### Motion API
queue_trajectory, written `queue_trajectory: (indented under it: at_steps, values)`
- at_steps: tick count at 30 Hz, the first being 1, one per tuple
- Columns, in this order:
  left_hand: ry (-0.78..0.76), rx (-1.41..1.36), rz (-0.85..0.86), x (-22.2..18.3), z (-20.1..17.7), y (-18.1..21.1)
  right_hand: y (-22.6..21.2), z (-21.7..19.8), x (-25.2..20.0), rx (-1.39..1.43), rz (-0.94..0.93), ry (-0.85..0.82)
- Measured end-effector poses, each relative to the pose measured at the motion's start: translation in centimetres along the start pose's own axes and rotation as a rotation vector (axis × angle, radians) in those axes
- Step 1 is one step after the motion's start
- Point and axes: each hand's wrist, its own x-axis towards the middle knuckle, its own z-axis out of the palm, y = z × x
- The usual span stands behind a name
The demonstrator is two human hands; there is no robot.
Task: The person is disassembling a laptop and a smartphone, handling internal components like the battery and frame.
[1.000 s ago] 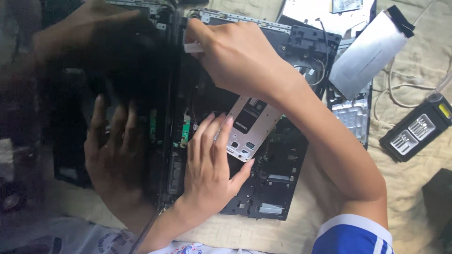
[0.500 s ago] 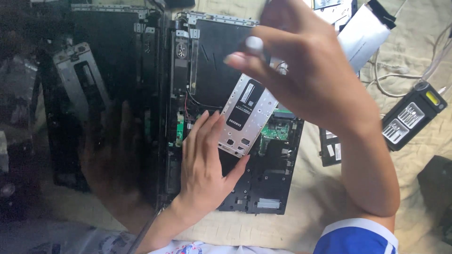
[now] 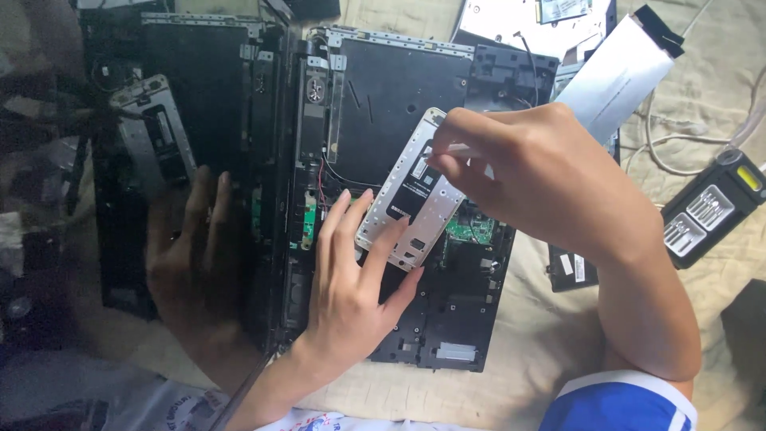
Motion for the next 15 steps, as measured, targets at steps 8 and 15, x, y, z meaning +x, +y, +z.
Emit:
queue_trajectory:
  at_steps: [8,15]
  values:
    - [-0.030,0.027,-0.001,-0.03,-0.07,-0.03,0.12,0.20,-0.06,-0.151,-0.061,-0.018]
    - [-0.041,0.025,0.005,0.01,-0.23,0.03,0.64,0.20,-0.21,-0.170,-0.056,-0.037]
